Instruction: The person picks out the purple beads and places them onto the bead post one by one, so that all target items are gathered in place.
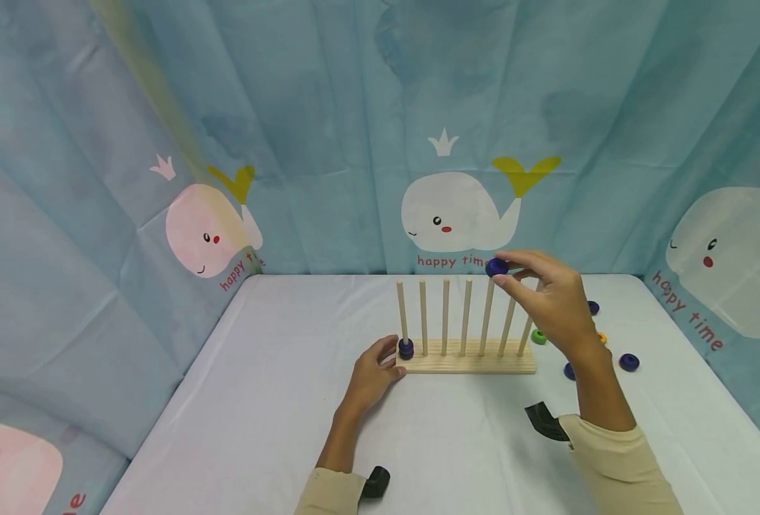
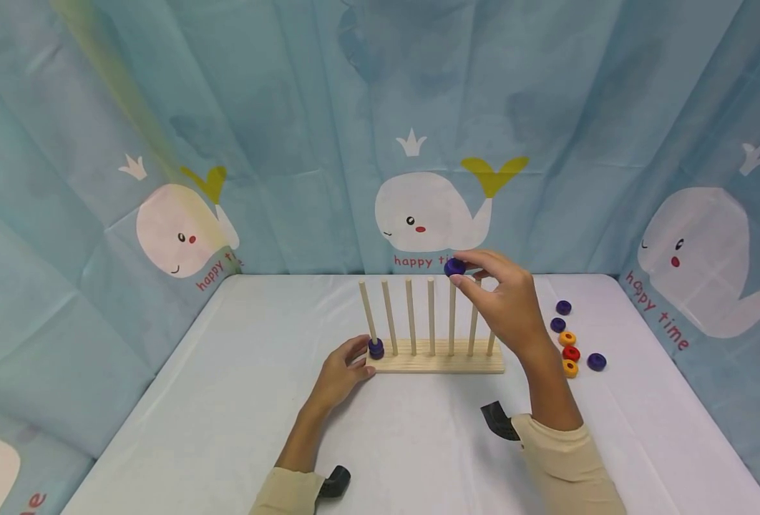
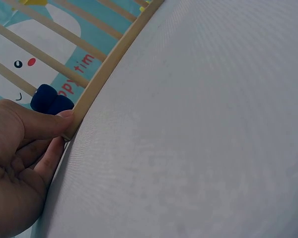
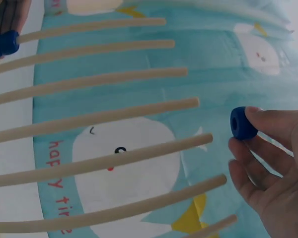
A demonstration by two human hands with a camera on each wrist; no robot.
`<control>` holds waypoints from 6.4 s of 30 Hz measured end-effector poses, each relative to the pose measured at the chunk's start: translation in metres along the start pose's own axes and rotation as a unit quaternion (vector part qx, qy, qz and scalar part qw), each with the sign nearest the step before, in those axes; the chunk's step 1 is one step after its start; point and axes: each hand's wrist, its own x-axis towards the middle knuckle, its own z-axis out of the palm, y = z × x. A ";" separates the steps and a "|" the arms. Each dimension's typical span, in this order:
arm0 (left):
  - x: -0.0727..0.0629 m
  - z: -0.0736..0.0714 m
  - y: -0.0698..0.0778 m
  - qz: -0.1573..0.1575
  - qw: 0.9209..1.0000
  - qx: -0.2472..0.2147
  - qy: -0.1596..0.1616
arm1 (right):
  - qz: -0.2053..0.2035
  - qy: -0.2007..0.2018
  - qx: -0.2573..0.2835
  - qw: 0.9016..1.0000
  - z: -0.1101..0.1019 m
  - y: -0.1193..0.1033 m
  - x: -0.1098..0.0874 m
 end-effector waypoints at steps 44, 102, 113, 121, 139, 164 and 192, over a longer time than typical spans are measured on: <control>-0.001 -0.001 0.002 -0.001 1.000 -0.009 -0.004 | -0.035 -0.084 0.061 0.994 0.054 -0.017 0.015; -0.001 -0.004 0.003 0.003 1.000 -0.005 -0.008 | -0.081 -0.119 0.063 0.988 0.106 -0.027 0.034; 0.000 -0.002 0.001 0.004 1.000 -0.002 -0.007 | -0.079 -0.119 0.045 0.989 0.103 -0.025 0.031; 0.001 -0.002 0.002 0.007 1.000 -0.001 -0.005 | -0.086 -0.092 0.041 0.991 0.096 -0.028 0.027; 0.001 -0.001 -0.002 0.012 1.000 -0.009 -0.004 | -0.087 -0.034 0.071 0.993 0.066 -0.024 0.016; 0.000 -0.003 0.002 0.008 1.000 -0.009 -0.005 | -0.016 0.036 0.036 0.999 0.012 0.001 -0.015; -0.002 -0.004 0.004 -0.003 1.000 -0.006 -0.007 | 0.039 0.098 0.023 0.994 -0.025 0.037 -0.031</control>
